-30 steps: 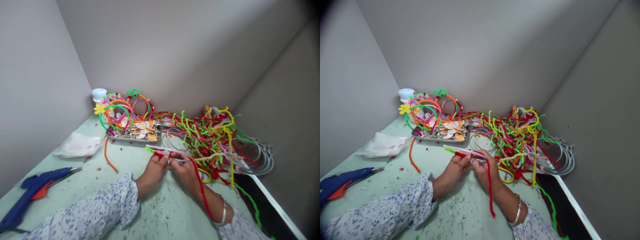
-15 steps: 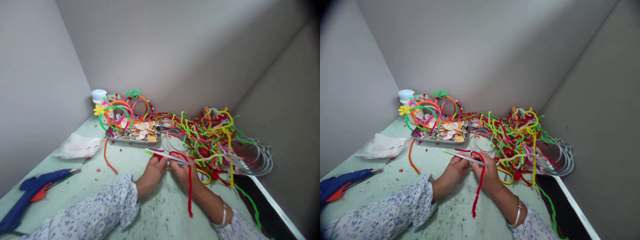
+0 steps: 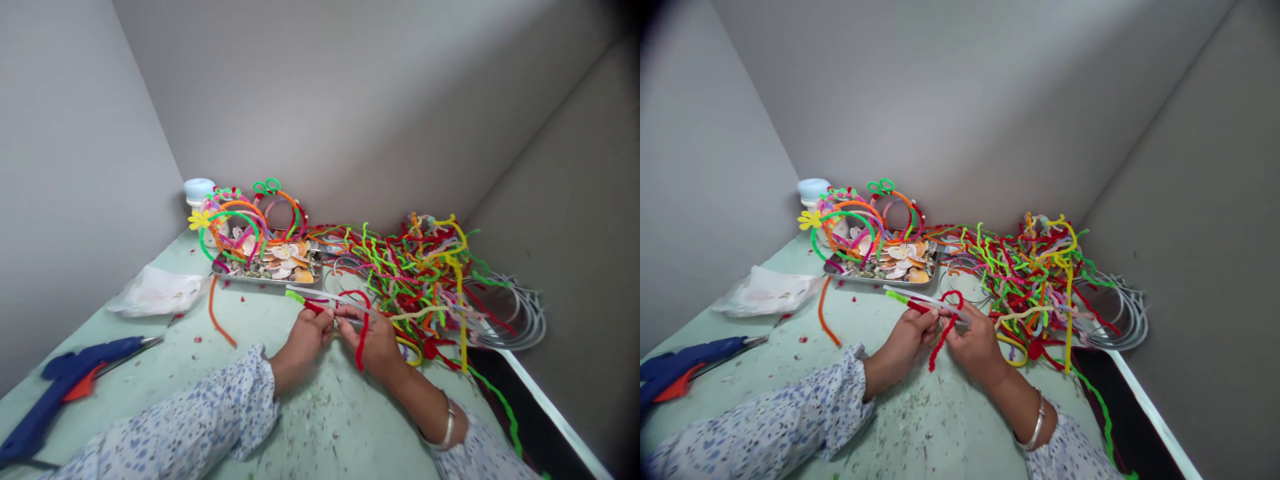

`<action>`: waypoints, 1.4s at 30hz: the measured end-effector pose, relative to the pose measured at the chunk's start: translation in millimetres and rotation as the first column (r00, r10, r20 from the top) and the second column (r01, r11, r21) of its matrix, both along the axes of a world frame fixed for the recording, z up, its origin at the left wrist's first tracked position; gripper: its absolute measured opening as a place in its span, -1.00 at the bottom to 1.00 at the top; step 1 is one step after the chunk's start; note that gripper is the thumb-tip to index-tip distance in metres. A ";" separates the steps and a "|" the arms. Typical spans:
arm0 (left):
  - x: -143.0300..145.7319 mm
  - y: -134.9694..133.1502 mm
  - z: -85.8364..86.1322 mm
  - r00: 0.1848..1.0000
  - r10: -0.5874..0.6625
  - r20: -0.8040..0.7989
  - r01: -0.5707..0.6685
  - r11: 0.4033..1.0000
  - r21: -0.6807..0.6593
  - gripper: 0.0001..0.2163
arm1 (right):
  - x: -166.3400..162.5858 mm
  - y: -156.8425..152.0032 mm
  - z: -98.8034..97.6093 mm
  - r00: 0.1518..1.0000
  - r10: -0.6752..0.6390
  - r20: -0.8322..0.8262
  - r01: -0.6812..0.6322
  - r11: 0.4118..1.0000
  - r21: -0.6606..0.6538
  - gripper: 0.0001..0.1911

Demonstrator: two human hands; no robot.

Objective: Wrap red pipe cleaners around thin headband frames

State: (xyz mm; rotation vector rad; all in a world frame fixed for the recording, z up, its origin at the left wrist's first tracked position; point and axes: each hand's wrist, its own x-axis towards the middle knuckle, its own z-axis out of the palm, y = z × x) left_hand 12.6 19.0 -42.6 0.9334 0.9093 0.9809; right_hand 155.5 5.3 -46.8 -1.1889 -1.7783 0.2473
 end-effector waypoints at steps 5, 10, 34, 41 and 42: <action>0.2 1.2 1.6 0.997 -0.033 0.064 0.035 0.999 -0.020 -0.75 | 0.9 -0.7 -0.9 1.000 0.004 -0.013 -0.004 1.000 -0.025 -0.88; -0.4 2.0 6.5 0.993 -0.059 0.106 0.057 0.998 0.028 -0.82 | 2.7 0.9 -6.9 0.997 -0.033 -0.069 0.027 0.995 -0.094 -0.91; -2.7 2.0 5.3 0.975 0.067 0.211 -0.060 0.997 -0.040 -0.84 | 1.6 -3.7 -1.4 0.997 -0.018 -0.071 0.016 1.000 -0.021 -0.92; -2.4 1.5 5.0 0.967 0.104 0.233 -0.085 0.992 -0.090 -0.86 | 0.9 -3.5 -1.7 1.000 -0.004 0.009 0.003 0.996 0.088 -0.92; -2.2 1.7 5.1 0.967 0.109 0.231 -0.088 0.991 -0.098 -0.85 | 0.9 -3.6 -2.0 1.000 -0.001 0.019 -0.001 0.995 0.098 -0.92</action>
